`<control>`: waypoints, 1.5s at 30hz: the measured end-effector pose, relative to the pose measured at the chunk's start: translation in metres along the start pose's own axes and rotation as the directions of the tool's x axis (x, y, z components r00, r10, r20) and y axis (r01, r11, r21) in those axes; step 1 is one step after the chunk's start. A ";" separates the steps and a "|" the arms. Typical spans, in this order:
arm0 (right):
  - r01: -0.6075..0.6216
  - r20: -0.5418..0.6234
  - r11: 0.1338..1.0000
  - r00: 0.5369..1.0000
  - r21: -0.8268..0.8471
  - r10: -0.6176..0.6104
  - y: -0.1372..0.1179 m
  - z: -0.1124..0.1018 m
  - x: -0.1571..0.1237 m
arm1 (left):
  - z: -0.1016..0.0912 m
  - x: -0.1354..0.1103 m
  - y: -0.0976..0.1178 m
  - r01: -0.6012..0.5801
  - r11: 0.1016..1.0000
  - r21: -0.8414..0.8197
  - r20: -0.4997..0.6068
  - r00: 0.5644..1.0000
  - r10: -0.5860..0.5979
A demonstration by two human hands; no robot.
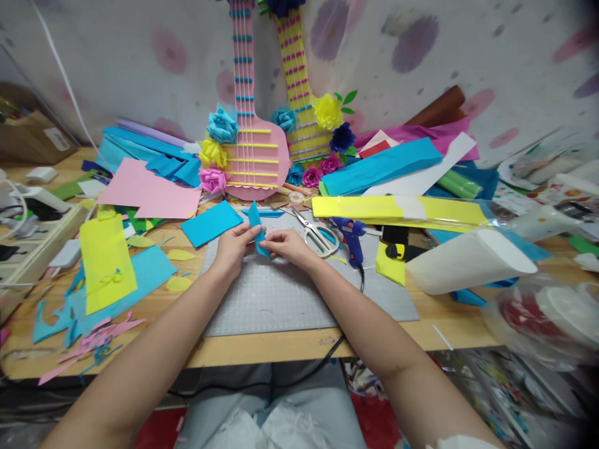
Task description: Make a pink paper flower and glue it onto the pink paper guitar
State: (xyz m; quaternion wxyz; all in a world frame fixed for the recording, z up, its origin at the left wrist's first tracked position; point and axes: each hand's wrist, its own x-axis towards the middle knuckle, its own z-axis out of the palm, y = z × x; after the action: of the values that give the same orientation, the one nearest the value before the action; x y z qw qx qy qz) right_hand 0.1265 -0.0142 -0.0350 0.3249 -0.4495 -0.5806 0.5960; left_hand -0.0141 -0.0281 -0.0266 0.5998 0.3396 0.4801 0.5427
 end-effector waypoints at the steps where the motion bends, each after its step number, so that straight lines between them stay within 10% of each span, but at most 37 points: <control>1: 0.003 0.001 1.000 1.000 -0.014 -0.003 0.000 0.000 0.000 | 0.000 -0.001 0.000 0.009 1.000 0.005 0.015 1.000 -0.009; 34: -0.186 0.071 0.982 0.980 0.034 0.183 -0.005 -0.002 -0.002 | 0.001 0.000 0.003 0.001 0.977 -0.215 -0.083 0.996 -0.019; 45: 0.118 -0.012 0.976 0.992 -0.180 -0.122 0.004 -0.002 0.001 | 0.005 -0.001 -0.002 -0.054 0.988 -0.146 -0.053 0.997 0.047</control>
State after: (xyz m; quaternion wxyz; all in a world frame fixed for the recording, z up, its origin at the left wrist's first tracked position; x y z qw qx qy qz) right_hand 0.1286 -0.0129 -0.0391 0.3254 -0.4480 -0.6542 0.5153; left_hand -0.0084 -0.0290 -0.0264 0.5971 0.2930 0.4446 0.6000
